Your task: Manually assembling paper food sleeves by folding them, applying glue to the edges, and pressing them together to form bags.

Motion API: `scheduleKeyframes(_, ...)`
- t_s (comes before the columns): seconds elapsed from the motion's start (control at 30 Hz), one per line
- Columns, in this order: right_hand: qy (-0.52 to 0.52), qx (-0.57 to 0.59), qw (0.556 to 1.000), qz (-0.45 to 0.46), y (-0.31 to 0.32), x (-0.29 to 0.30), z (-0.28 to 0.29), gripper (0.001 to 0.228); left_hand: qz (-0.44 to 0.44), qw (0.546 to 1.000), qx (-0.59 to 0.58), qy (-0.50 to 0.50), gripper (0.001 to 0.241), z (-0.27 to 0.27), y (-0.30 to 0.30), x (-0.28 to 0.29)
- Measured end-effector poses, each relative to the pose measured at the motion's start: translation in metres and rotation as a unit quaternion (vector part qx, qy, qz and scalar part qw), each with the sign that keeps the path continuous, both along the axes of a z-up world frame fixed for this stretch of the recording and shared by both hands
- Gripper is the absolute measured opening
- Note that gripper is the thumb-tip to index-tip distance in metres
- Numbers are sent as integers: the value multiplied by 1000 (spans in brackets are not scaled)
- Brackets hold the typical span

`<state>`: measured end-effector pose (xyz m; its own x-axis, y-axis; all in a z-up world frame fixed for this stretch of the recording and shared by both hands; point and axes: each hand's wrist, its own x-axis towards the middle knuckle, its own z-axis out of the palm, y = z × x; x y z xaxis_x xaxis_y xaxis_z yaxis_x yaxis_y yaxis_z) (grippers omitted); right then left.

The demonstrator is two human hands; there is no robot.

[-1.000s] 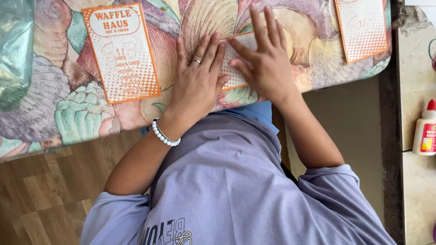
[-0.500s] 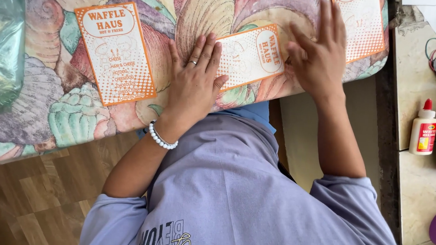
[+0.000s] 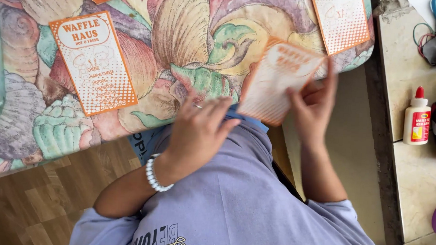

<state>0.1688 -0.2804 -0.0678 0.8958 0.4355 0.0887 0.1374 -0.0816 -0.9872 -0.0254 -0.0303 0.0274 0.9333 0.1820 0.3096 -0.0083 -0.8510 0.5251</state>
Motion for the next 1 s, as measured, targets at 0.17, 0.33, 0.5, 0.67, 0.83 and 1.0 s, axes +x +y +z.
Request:
scheduleKeyframes(0.17, -173, -133, 974, -63, 21, 94, 98, 76, 124, 992, 18, 31, 45, 8, 64, -57)
scheduleKeyframes(0.33, -217, -275, 935, -49, 9, 212, 64, 41, 174, 976, 100, 85, 53, -13, 111, -103)
scheduleKeyframes(0.5, -285, -288, 914, -34, 27, 237, 52, 42, 88, 961, 262, -7, 27, -9, 134, -101)
scheduleKeyframes(0.67, -416, -177, 890, -50, 47, 152, 93, 36, 26, 945, 322, -48, 13, 0, 141, -97)
scheduleKeyframes(0.83, -341, -98, 935, 25, 70, 64, 107, 54, 27, 933, 353, -65, 6, -1, 141, -93)
scheduleKeyframes(1.0, -186, -104, 968, 130, 109, -12, 109, 44, 90, 966, 133, -202, 6, -17, 119, -79)
